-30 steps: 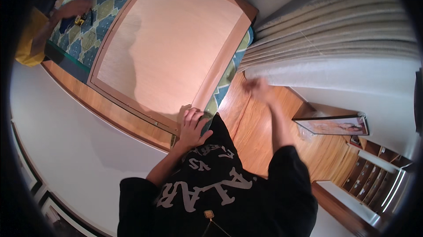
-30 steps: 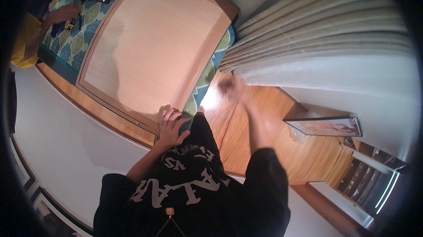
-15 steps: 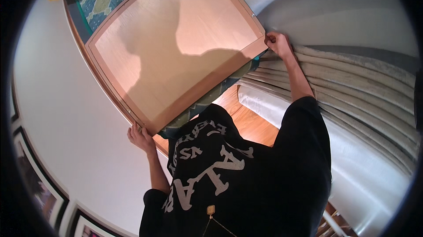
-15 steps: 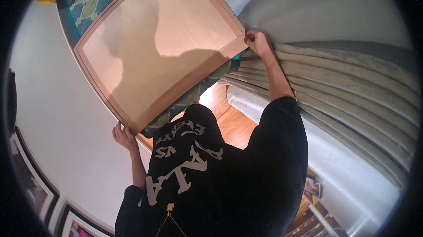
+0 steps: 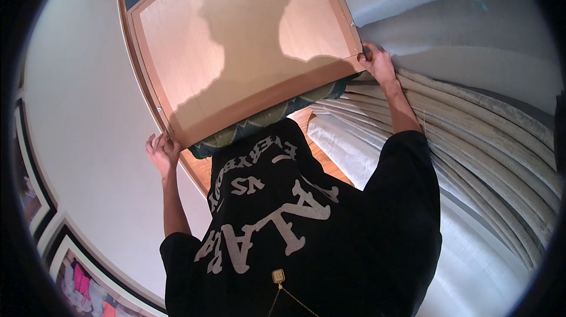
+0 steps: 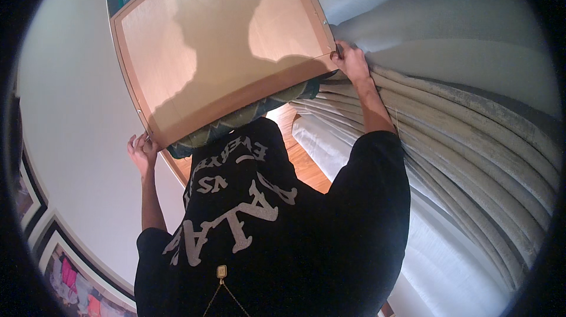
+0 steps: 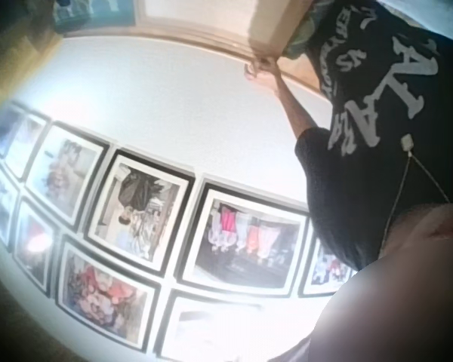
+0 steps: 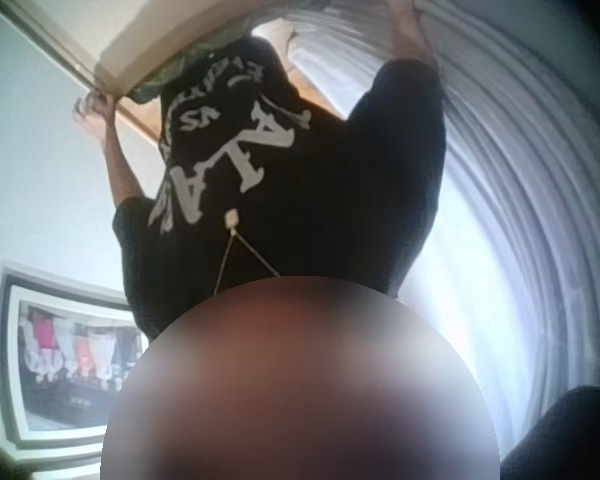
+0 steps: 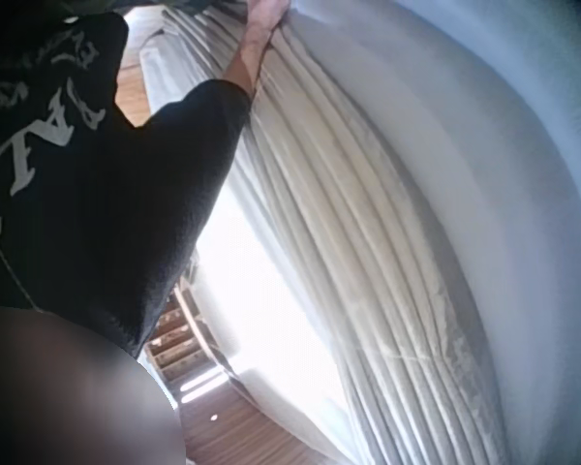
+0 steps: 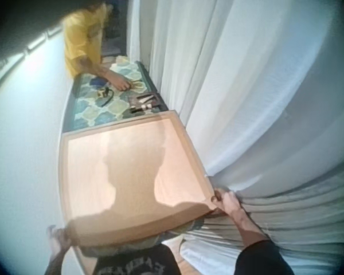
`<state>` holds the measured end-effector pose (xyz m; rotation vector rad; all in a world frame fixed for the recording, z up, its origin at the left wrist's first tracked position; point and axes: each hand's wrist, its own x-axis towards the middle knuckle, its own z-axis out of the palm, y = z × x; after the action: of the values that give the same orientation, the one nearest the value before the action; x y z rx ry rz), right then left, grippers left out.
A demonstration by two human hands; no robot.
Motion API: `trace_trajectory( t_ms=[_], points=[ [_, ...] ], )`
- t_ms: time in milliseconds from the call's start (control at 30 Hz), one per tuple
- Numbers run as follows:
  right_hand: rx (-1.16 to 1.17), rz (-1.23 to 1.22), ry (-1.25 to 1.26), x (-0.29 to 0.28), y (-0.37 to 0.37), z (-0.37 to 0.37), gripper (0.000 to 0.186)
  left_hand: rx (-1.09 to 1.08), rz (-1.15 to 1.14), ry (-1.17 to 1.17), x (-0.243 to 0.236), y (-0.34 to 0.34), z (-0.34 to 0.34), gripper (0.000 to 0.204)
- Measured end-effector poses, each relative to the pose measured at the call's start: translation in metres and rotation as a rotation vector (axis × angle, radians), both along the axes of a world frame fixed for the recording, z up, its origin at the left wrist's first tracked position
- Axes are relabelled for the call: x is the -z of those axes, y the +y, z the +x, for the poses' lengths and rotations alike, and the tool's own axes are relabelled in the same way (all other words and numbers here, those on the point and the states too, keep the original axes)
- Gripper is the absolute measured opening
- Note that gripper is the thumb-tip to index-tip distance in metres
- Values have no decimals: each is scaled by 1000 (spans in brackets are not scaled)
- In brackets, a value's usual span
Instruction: The person applies self-adhesive edge banding to the edges of a wooden furniture panel. They measure and cut the banding with a utility knife, peel the backing, and press it onto the edges, trimming excess material.
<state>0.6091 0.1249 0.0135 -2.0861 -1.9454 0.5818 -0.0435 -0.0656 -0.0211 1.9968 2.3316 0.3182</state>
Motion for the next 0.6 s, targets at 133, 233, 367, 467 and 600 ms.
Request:
trace_trajectory(
  t_ms=[133,233,367,467,600],
  points=[
    [42,41,-113,7,7,-1,30,5,-17,-10,-1,2,2,42],
    [96,23,18,-2,3,0,21,-20,-75,30,-12,5,11,40],
    [-58,215,192,22,-30,11,13,-48,-45,60,-7,4,7,37],
    [-121,325,-1,17,-43,0,14,-85,39,101,3,6,3,31],
    [-42,256,53,25,-44,1,11,-107,-4,129,-14,29,15,21]
  ],
)
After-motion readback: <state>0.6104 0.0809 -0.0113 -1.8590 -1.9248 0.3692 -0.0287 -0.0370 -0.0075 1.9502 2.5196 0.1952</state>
